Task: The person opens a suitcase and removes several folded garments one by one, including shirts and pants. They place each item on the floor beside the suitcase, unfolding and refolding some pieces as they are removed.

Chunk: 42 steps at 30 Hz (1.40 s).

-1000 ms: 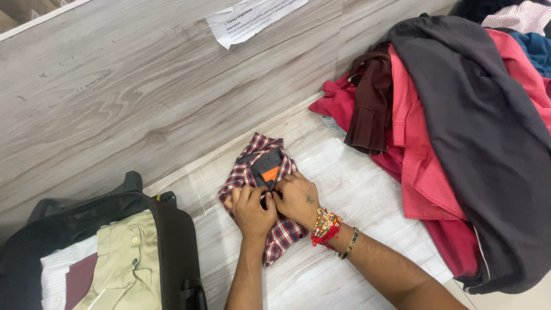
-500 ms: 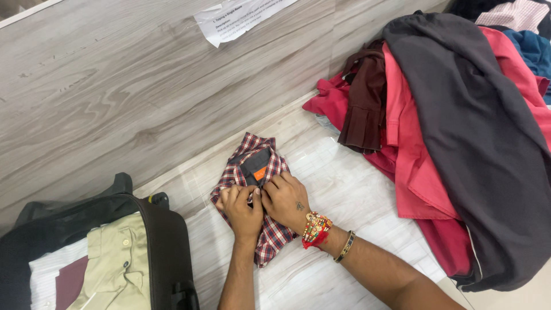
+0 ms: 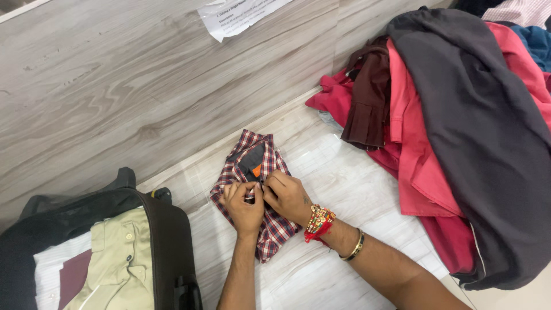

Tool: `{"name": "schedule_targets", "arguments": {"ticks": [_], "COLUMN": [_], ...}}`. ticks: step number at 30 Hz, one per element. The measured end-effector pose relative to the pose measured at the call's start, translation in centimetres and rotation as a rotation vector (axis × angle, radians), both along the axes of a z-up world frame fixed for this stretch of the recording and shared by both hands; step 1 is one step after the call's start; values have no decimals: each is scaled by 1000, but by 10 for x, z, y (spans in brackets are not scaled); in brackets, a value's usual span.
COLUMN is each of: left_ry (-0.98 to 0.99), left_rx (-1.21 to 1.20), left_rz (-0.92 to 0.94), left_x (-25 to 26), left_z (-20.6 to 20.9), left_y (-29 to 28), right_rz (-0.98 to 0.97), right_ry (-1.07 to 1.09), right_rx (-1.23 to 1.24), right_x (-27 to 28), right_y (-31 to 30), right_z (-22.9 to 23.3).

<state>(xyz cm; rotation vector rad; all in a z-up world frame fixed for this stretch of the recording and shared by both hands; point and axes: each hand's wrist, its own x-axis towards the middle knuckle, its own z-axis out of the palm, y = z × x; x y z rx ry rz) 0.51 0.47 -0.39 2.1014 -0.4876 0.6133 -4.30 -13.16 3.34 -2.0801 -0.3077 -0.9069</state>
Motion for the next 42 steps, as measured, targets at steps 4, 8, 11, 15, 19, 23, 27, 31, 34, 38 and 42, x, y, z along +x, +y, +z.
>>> {"name": "schedule_targets", "arguments": {"ticks": [4,8,11,15,19,23,27,31,34,38,42], "left_ry": [-16,-151,-171,-182,-188,-183,-241,-215,-138,-122,-382], "left_rx": [-13,25,50,72,78,83,97,0,-151,-217,86], "left_rz": [22,26,1,20,31,26,-9,-63,-80,-25,107], "left_x": [-2,-8,-11,-10,-10,-13,-15,-13,-11,-11,-19], "left_z": [3,9,13,15,15,17,21,17,12,16,38], "left_y": [-3,-5,-6,-5,-7,-9,-8,-8,-1,7,5], "right_rz": [3,0,10,102,151,106,129,161,226,274,371], "right_ry": [-7,132,247,417,531,394,310,289,344,473,437], "right_rx": [83,150,183,344,461,379,422,561,861,1171,1003], "right_x": [1,7,13,19,23,19,18,21,28,41,45], "right_y": [1,-4,-6,-12,-16,-14,-12,-10,-12,-42,-61], "right_z": [-5,-16,-24,-32,-37,-37,-40,-58,-75,-71,-44]}}
